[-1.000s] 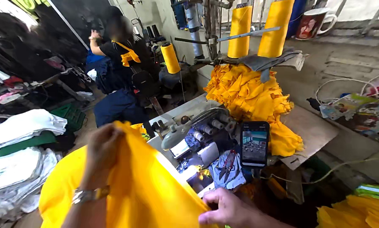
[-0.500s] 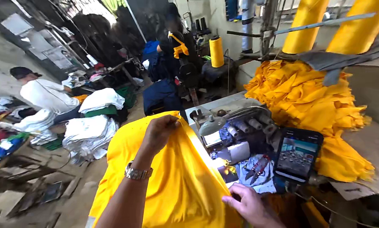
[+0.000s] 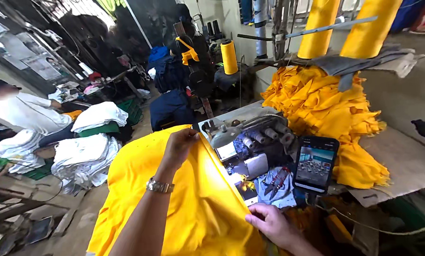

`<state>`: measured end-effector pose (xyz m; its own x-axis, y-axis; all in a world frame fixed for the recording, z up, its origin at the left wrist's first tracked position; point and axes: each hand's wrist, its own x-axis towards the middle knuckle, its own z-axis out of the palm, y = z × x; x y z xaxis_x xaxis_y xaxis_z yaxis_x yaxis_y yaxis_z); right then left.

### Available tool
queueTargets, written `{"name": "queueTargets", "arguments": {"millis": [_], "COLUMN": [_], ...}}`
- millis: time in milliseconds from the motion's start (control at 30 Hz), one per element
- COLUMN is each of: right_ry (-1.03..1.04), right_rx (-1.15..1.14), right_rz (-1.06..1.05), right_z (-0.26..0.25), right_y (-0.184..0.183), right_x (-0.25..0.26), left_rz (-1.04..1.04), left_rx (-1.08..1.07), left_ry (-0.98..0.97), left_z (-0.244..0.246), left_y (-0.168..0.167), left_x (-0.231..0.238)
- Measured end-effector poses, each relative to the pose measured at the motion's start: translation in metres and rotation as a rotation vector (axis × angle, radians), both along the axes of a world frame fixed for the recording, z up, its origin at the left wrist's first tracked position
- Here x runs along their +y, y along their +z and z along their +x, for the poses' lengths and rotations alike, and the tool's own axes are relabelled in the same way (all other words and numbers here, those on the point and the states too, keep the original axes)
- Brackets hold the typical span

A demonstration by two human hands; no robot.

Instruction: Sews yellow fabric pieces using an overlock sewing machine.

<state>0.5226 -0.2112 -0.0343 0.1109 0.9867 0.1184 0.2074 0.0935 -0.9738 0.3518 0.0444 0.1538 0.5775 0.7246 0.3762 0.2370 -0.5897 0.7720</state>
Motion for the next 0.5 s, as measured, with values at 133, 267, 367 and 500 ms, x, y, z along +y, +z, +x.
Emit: {"name": "queueTargets", "arguments": {"millis": [133,267,367,500], "right_ry": [-0.050,-0.105,-0.122,-0.121], "right_rx": [-0.047,-0.042,-0.023,-0.005], "right_rz": [0.031,0.123,0.144,0.202], "right_z": [-0.003,-0.006,-0.007,-0.009], "right_y": [-0.002,-0.006,-0.007,-0.012], "right_x": [0.006,0.012,0.012,0.009], "left_rz": [-0.009,0.010,0.003,-0.005], "left_rx": [-0.041,-0.075,-0.093,-0.135], "left_ry": [-0.022,-0.083,-0.125,-0.185], "left_z": [0.003,-0.003,-0.006,-0.011], "left_y": [-0.008,-0.003,0.004,0.007], "left_x": [0.006,0.006,0.002,-0.003]}}
